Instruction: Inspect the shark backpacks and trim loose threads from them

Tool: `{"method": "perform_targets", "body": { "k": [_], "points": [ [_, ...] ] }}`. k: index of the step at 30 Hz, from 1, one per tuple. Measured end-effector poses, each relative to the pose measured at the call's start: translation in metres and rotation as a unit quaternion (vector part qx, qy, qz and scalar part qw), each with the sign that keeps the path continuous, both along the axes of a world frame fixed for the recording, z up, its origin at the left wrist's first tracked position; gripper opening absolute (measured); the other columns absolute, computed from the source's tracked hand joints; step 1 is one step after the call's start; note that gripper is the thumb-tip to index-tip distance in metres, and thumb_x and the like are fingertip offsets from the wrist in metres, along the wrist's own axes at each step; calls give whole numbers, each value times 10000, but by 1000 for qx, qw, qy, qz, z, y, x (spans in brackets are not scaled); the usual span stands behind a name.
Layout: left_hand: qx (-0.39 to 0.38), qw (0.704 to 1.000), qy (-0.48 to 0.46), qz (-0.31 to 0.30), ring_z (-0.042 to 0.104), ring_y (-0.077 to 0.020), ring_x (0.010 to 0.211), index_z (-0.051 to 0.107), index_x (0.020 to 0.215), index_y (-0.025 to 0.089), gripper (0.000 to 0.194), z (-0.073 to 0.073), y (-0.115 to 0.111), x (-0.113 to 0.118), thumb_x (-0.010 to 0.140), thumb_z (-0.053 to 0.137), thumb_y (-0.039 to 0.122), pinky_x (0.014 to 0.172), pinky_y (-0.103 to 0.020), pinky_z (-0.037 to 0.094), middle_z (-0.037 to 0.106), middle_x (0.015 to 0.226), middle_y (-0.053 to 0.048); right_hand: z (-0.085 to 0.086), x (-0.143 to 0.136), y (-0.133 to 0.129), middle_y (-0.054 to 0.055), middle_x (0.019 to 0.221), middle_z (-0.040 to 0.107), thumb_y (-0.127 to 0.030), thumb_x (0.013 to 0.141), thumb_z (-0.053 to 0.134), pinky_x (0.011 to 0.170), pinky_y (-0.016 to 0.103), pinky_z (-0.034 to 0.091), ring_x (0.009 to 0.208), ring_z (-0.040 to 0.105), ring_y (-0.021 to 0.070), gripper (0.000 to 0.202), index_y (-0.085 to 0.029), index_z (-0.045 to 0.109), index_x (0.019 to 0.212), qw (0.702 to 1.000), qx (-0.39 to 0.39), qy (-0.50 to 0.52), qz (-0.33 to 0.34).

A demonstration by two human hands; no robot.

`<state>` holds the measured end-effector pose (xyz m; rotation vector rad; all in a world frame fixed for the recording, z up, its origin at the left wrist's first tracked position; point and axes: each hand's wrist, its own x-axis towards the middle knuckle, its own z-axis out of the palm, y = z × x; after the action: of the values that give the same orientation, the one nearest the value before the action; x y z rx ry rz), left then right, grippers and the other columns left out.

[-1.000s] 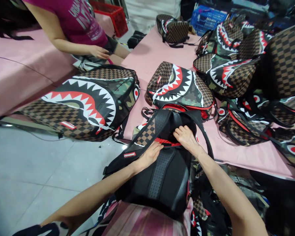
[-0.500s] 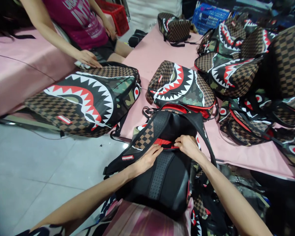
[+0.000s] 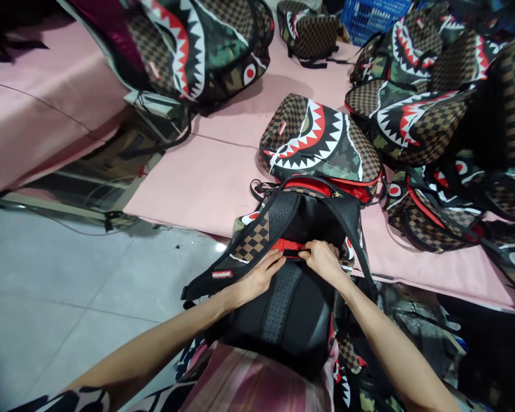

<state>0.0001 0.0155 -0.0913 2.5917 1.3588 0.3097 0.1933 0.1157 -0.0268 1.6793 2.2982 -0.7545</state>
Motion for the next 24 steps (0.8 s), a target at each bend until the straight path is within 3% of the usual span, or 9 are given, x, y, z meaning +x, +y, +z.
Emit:
{"method": "perform_targets", "body": {
  "k": [4,9,11,14,16,19,24],
  "points": [
    [1,999,-15,40,390,-197,1273,450,1283,116,472,10,4,2,821,377,56,1080,-329,315,492,1316,-127,-5,-10,-2,45,989,704,-378,816,510,767,289,414,967,629,235,268,-271,692,981,1000,3,12,1],
    [-30,993,-90,73,466,-196,1206,484,1232,152,446,15,6,3,811,387,44,1041,-341,367,540,1248,-100,-7,-13,-3,12,904,716,-406,797,527,724,263,408,903,640,206,253,-281,697,937,995,-4,58,-79],
    [-35,988,-100,115,517,-229,1138,503,1197,144,375,22,11,6,840,397,99,999,-376,394,576,1173,-114,-6,-12,-3,0,839,714,-405,792,534,689,251,398,857,642,190,244,-277,698,918,992,-7,77,-104],
    [-61,975,-72,201,592,-247,964,553,1090,138,278,38,28,16,903,371,234,897,-391,432,621,1000,-124,-6,-10,-4,-20,747,697,-380,783,543,648,239,377,786,637,167,212,-268,700,870,987,-6,104,-126],
    [-117,964,-58,230,604,-230,892,574,1003,146,245,47,45,24,903,388,271,835,-355,443,630,917,-104,-6,-9,-5,-30,724,688,-364,783,539,637,235,368,757,630,154,198,-264,699,842,983,2,120,-139],
    [-198,952,-53,226,607,-202,863,584,931,151,165,54,67,33,855,481,255,757,-285,441,640,884,-77,-6,-9,-7,-34,699,679,-366,784,529,623,237,365,726,621,149,198,-264,696,817,979,15,133,-155],
    [-241,941,-20,239,624,-188,803,618,891,133,200,58,87,34,801,532,289,664,-247,440,661,828,-76,-9,-8,-9,-28,712,682,-381,784,529,662,248,380,767,625,164,202,-274,697,818,976,32,136,-169]
  ]
}}
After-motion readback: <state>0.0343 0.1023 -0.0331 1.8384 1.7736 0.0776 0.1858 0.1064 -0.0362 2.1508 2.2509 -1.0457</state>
